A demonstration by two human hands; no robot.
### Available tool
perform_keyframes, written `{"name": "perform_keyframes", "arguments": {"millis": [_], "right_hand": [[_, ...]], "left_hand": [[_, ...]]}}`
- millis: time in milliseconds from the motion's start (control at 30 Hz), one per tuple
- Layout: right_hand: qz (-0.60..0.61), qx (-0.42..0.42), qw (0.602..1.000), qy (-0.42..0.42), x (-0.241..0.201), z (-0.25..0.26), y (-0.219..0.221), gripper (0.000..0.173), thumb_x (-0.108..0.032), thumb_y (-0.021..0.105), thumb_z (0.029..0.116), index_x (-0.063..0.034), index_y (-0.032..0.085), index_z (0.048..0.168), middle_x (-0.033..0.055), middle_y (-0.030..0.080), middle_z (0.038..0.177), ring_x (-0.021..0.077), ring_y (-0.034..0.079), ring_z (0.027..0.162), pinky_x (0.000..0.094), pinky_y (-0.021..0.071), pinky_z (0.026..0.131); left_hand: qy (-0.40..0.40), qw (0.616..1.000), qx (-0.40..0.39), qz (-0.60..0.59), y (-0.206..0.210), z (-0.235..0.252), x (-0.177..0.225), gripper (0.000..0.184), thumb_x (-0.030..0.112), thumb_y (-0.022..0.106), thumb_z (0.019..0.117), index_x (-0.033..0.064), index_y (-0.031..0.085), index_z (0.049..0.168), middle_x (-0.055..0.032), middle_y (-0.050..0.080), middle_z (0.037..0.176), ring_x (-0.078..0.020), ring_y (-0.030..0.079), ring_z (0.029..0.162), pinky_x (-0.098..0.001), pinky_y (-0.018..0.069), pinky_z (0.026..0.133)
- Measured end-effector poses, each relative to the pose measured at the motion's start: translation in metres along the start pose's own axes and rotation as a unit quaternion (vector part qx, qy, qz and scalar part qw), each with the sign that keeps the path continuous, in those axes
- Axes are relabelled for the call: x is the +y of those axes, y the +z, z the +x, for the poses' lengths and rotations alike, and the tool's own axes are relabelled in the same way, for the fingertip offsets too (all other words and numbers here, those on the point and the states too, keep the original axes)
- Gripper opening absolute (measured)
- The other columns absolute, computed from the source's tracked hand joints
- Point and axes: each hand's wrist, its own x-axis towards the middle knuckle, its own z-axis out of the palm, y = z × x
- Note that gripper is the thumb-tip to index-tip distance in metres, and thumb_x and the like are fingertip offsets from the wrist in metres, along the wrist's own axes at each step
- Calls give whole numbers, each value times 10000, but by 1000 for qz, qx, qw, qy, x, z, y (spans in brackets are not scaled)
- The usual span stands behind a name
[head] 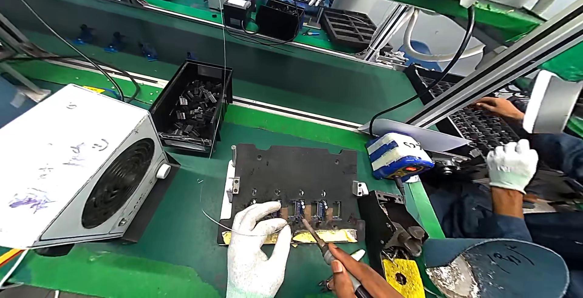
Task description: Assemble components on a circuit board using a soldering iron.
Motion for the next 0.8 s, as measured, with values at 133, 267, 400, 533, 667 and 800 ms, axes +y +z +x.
{"name": "perform_keyframes", "arguments": {"millis": [133,267,400,533,667,800], "right_hand": [[5,-2,1000,0,-5,4,-4,186,-91,653,952,20,785,1021,65,749,803,75,701,676,229,610,624],[-9,-13,1000,6,-7,11,-3,183,-71,653,936,31,787,1010,80,761,817,65,702,690,221,602,648],[-4,-15,1000,19,-9,13,-2,176,-61,655,934,28,789,1006,75,763,821,72,699,658,236,609,615],[-1,-35,999,40,-12,20,-7,176,-52,651,933,25,787,1015,67,766,830,75,696,644,250,609,592],[20,-51,996,75,-13,26,-11,177,-34,645,936,18,786,1031,56,759,813,78,671,590,256,591,527],[55,-43,995,70,-14,26,-20,181,-31,620,957,25,777,1028,52,749,784,77,655,561,252,577,503]], "left_hand": [[3,1000,-4,10,0,0,0,94,255,726,874,228,817,880,19,726,1206,-179,573,1282,-347,467,1082],[9,1000,-12,19,0,0,0,93,266,731,873,242,820,887,24,718,1220,-175,566,1286,-351,459,1085],[18,999,-11,27,0,-1,-1,90,281,734,873,253,819,888,31,718,1218,-172,564,1282,-358,450,1086],[19,999,-11,37,3,-1,-2,97,291,735,870,269,826,895,40,721,1212,-177,557,1284,-362,440,1085],[21,999,-6,31,4,-1,-3,97,279,733,872,258,825,892,37,722,1209,-173,560,1279,-349,441,1088],[16,1000,2,11,3,-1,-3,97,259,720,883,229,811,895,34,725,1202,-171,575,1275,-352,459,1089]]}}
